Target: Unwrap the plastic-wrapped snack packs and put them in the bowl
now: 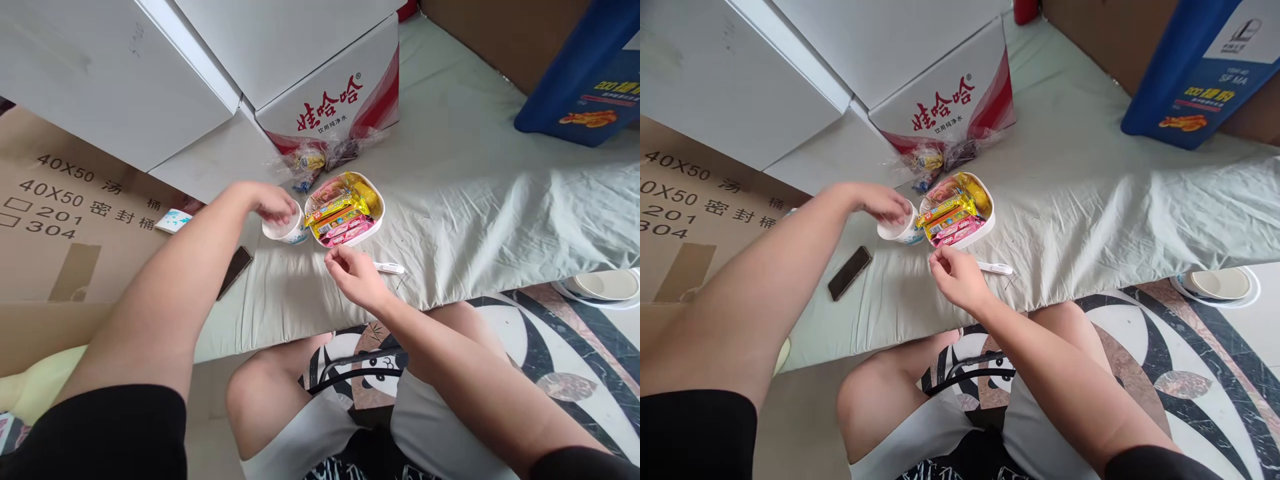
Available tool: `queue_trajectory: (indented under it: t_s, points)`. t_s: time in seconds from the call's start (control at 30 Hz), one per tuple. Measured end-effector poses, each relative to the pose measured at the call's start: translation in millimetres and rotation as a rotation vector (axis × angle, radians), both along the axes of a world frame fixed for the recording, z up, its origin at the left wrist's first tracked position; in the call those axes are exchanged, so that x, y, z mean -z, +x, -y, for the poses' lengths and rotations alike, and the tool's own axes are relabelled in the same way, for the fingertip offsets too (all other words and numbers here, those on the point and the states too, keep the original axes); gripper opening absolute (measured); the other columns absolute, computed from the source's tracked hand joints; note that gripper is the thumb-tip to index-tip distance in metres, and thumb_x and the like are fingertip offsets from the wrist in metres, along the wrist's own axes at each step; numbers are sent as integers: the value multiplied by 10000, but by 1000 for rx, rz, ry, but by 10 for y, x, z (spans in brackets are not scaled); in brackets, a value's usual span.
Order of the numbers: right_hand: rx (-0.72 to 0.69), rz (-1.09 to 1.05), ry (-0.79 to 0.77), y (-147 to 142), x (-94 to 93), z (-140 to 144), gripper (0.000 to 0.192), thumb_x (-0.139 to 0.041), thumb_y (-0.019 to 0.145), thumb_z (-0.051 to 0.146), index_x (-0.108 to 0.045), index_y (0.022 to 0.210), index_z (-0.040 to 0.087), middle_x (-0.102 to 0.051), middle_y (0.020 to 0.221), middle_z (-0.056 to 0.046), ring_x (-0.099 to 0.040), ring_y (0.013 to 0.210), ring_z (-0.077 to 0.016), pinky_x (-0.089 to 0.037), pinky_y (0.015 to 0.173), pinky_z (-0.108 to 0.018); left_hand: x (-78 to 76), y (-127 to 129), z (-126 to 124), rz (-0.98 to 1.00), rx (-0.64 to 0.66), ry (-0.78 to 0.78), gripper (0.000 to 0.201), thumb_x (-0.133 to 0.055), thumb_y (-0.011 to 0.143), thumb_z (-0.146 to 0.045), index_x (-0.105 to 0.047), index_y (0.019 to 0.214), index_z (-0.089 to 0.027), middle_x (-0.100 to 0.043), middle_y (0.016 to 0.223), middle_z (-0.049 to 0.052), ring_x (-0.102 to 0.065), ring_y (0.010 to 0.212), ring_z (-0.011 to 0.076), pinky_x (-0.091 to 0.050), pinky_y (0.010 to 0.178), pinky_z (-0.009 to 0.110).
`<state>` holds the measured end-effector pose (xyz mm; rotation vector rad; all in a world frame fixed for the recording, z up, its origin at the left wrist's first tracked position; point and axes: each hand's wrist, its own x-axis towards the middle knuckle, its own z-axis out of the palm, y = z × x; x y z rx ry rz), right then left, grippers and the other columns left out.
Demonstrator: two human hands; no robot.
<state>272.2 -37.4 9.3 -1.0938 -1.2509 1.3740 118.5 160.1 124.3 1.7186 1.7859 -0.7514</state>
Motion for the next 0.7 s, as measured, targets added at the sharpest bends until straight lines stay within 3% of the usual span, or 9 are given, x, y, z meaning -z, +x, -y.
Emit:
queue_trajectory:
  t_s: [0.07, 0.13, 0.2, 0.27, 0.33, 0.43, 0.57, 0.63, 0.7]
  points:
    - [-23, 11, -4, -15, -9, 17, 145, -508, 884, 330, -541, 794, 222, -531, 623, 48, -498, 584, -126, -367, 613, -267, -118, 9, -158, -18, -18, 217, 303, -679, 879, -335, -688, 1095, -122, -778, 1093, 129, -707, 1019, 237, -540, 927, 367]
    - [-45, 19, -9, -30, -21, 24, 138, -501, 891, 311, -538, 792, 222, -532, 619, 46, -499, 580, -127, -366, 606, -264, -139, -18, -317, -65, -38, 455, 588, -708, 899, -425, -571, 1321, -40, -659, 1373, 237, -639, 1207, 310, -489, 1036, 448]
    - [-55, 17, -17, -38, -30, 13, 117, -504, 889, 286, -542, 799, 221, -543, 627, 43, -507, 585, -127, -369, 607, -261, -57, -68, -450, -92, -55, 606, 960, -829, 805, -475, -382, 1499, 15, -462, 1562, 318, -534, 1348, 376, -433, 1101, 487]
    - [-61, 12, -31, -38, -33, -13, 86, -511, 880, 259, -546, 811, 221, -555, 639, 41, -514, 589, -126, -373, 615, -257, 92, -117, -555, -43, -30, 632, 1126, -893, 749, -432, -256, 1580, -17, -387, 1624, 291, -485, 1391, 345, -407, 1123, 436]
    - [-64, 6, -49, -32, -31, -47, 61, -517, 869, 235, -544, 816, 223, -562, 647, 42, -516, 592, -125, -374, 622, -255, 251, -136, -642, 74, 13, 642, 1061, -899, 744, -314, -291, 1580, -74, -489, 1576, 195, -511, 1327, 268, -402, 1103, 363]
    - [-61, -14, -68, -27, -29, -91, 56, -519, 862, 221, -537, 809, 225, -569, 654, 44, -521, 599, -125, -376, 628, -252, 400, -78, -751, 212, 41, 666, 858, -884, 736, -245, -469, 1475, -108, -638, 1410, 91, -543, 1166, 201, -403, 1029, 300]
    - [-76, -26, -83, -50, -45, -111, 47, -526, 855, 208, -542, 815, 225, -572, 656, 44, -526, 604, -127, -377, 630, -252, 388, 137, -851, 324, -29, 607, 477, -731, 894, -430, -665, 1237, -105, -722, 1174, 38, -549, 953, 147, -419, 874, 252]
    - [-95, -18, -86, -66, -55, -110, 48, -528, 850, 194, -538, 815, 225, -570, 656, 44, -524, 603, -127, -376, 635, -253, 355, 264, -882, 320, -79, 626, 413, -649, 945, -481, -718, 1116, -111, -725, 1042, 18, -524, 878, 134, -405, 833, 254]
    - [-113, -13, -92, -73, -63, -109, 59, -528, 849, 182, -528, 807, 224, -567, 656, 44, -522, 603, -126, -375, 639, -253, 339, 387, -903, 220, -79, 655, 384, -697, 911, -488, -736, 1016, -121, -704, 913, -5, -501, 841, 129, -387, 815, 262]
